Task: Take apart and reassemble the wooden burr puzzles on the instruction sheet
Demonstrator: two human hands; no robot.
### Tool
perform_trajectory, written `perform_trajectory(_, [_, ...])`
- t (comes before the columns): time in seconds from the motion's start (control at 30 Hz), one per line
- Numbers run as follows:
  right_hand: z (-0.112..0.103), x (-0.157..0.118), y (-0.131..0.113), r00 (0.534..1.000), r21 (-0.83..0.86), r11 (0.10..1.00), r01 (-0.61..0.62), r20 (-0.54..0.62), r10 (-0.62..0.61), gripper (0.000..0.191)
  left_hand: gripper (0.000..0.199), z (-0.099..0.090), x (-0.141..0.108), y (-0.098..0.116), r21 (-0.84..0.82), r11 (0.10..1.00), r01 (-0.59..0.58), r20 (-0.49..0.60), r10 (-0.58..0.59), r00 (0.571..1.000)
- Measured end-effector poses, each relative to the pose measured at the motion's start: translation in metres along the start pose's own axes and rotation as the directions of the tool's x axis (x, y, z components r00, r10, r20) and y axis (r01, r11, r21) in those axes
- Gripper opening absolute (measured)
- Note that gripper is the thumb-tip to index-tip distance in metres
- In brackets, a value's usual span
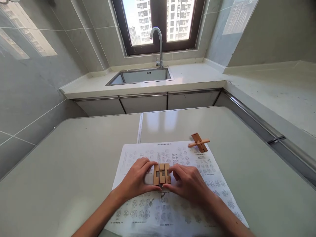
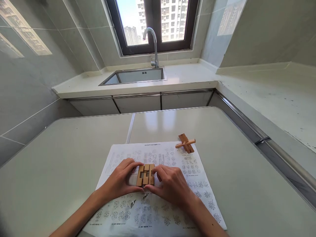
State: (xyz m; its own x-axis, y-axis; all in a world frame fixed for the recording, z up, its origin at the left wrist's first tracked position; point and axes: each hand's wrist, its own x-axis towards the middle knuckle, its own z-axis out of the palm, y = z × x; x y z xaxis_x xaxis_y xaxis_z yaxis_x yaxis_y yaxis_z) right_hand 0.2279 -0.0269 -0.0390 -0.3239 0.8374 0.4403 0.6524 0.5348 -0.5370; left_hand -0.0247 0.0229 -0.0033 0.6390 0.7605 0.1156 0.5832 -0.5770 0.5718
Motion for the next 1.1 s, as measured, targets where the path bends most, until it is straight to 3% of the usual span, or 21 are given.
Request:
perform_trajectory(0.1, [0.001, 0.000, 0.002, 0.999, -0.055, 0.998, 0.037, 0.034, -0.035, 0.036, 0.073, -0.003, -0.002, 0.001, -0.169, 0.982, 0.090, -0.007, -0.093, 0.996])
perform_trajectory(0.23, [0.002, -0.001, 0.005, 0.997, -0.087, 0.994, 0.066, 0.045, -0.063, 0.027, 0.071, -0.006, -0.002, 0.008, -0.349, 0.926, 0.143, -0.017, -0.158, 0.987])
perform_trajectory(0.37, [0.000, -0.001, 0.004, 1.000, 0.038, 0.999, 0.029, 0.009, -0.029, 0.025, 0.068, -0.004, -0.003, 0.013, -0.464, 0.874, 0.144, -0.008, -0.167, 0.986])
perform_trajectory(0.57, [-0.006, 0.001, -0.006, 0.975, 0.434, 0.886, -0.165, -0.064, 0.213, 0.021, 0.068, -0.001, -0.004, 0.011, -0.534, 0.830, 0.160, 0.014, -0.180, 0.984])
perform_trajectory(0.67, [-0.010, 0.005, -0.011, 0.974, 0.545, 0.819, -0.179, -0.021, 0.227, 0.024, 0.068, -0.001, -0.005, 0.013, -0.549, 0.816, 0.183, 0.034, -0.197, 0.980])
perform_trajectory(0.83, [-0.010, 0.007, -0.014, 0.988, 0.603, 0.786, -0.134, 0.015, 0.157, 0.030, 0.070, -0.002, -0.005, 0.019, -0.554, 0.800, 0.230, 0.074, -0.228, 0.971])
perform_trajectory(1.1, [-0.002, 0.004, -0.015, 0.984, 0.579, 0.803, -0.140, -0.007, 0.177, 0.018, 0.069, 0.001, -0.005, 0.024, -0.599, 0.763, 0.243, 0.104, -0.227, 0.968])
